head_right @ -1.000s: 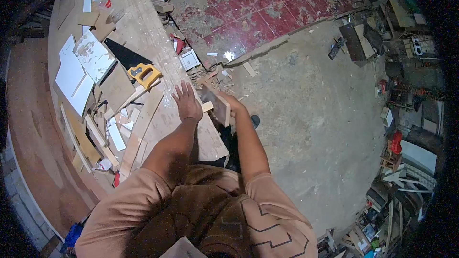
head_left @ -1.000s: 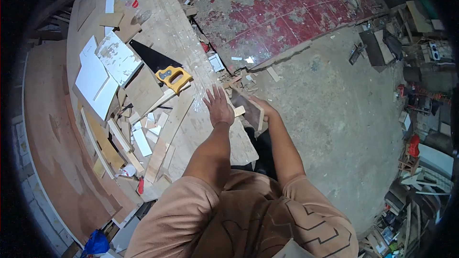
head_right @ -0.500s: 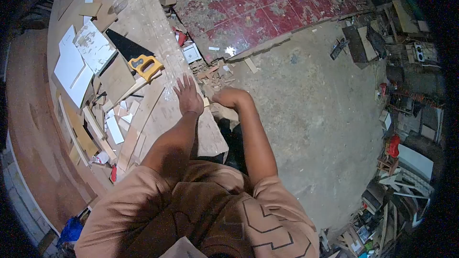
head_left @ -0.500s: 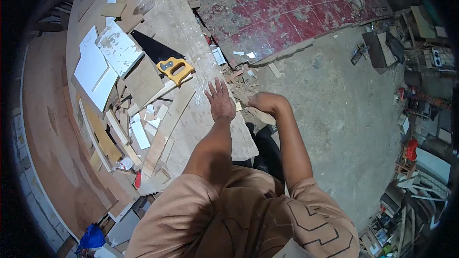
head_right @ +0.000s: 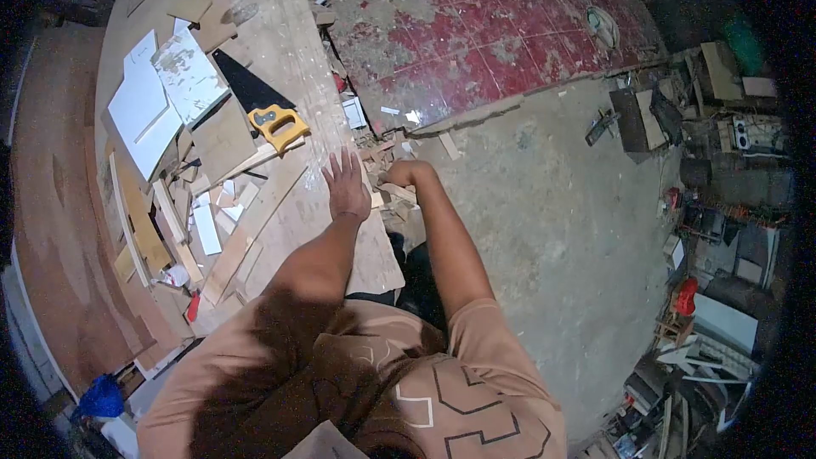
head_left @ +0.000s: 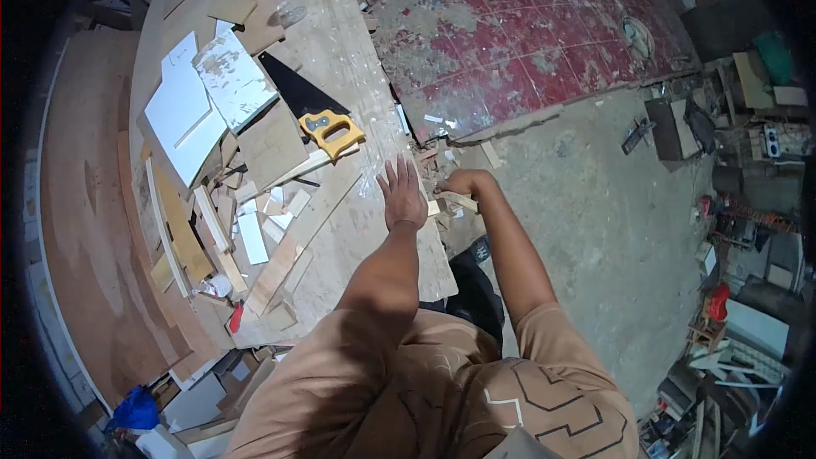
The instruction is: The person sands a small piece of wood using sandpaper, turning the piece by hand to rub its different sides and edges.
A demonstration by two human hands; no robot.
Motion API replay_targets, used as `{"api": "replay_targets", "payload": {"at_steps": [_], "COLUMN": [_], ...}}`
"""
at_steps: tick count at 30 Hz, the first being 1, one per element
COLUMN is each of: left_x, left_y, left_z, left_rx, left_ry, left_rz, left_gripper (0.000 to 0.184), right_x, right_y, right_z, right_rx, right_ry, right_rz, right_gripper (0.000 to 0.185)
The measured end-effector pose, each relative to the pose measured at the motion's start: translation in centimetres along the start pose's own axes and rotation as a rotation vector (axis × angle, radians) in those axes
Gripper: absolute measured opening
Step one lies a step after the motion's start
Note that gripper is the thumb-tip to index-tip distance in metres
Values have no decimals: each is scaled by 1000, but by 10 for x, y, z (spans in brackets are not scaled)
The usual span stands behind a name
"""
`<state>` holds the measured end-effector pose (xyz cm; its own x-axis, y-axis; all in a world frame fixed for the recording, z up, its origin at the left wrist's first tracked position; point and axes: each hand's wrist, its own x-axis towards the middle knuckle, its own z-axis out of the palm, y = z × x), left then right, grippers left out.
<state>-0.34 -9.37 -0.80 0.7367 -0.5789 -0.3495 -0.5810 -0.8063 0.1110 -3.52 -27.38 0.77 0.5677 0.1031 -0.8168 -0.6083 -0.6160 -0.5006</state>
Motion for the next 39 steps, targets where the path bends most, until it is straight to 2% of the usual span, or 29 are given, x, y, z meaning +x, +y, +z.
{"api": "replay_targets", "payload": {"at_steps": [2, 4, 8, 10, 12, 14, 15, 16, 18, 20, 22, 24, 26, 27, 30, 32, 35, 36, 38, 39], "left_x": [-1, -3, -3, -4, -2, -2, -1, 0, -2, -2, -2, 1, -1, 0, -1, -1, 0, -1, 0, 0], "left_y": [-2, -3, -2, -1, -1, -2, -2, -2, 0, 1, 0, 2, 1, 2, 0, 0, 1, 1, 1, 1], "left_z": [3, 4, -2, -3, -1, 1, 0, 0, -1, -5, -2, -4, -3, -3, -2, -1, -1, 0, 1, 0], "left_rx": [-66, -70, -65, -70, -74, -58, -60, -67, -75, 27, 35, 38, 28, 27, 30, 37, 51, 53, 45, 46], "left_ry": [88, 79, 71, 68, 71, 101, 106, 100, 86, -10, -11, -4, 4, 1, 8, 15, 0, -2, 14, 10], "left_rz": [46, 50, 50, 48, 44, 54, 55, 49, 43, 6, 10, 5, 5, 4, 12, 17, 3, 6, 6, 5], "left_gripper": [71, 71, 71, 71, 71, 70, 70, 70, 70, 71, 71, 71, 71, 71, 71, 71, 70, 70, 70, 70], "right_x": [-1, -23, -18, 16, 15, 8, 3, 0, -49, -40, 1, 0, -17, -39, -50, -6, -1, -9, -26, -39], "right_y": [-1, -17, -17, -10, -12, -3, 5, 9, -18, -20, 2, -1, 1, -10, -15, 9, 7, 11, 21, 24], "right_z": [4, -1, 8, 19, 13, 3, -3, -4, -3, -1, 13, 15, 14, 6, 4, 24, 31, 35, 39, 42], "right_rx": [21, -108, -145, -217, -134, 127, 160, 153, 215, 262, 177, 266, 519, 441, 371, 356, 502, 506, 785, 787], "right_ry": [24, 4, 0, 52, -13, -19, -167, -162, 60, 32, 1, 39, -4, 42, -10, -33, 121, 121, 61, 45], "right_rz": [-29, 71, 87, -47, 36, 55, 4, 5, 198, 217, 50, 118, 217, 225, 234, 160, 151, 152, 222, 201], "right_gripper": [59, 56, 54, 42, 41, 48, 53, 53, 60, 64, 68, 70, 69, 72, 75, 76, 74, 74, 72, 70]}}
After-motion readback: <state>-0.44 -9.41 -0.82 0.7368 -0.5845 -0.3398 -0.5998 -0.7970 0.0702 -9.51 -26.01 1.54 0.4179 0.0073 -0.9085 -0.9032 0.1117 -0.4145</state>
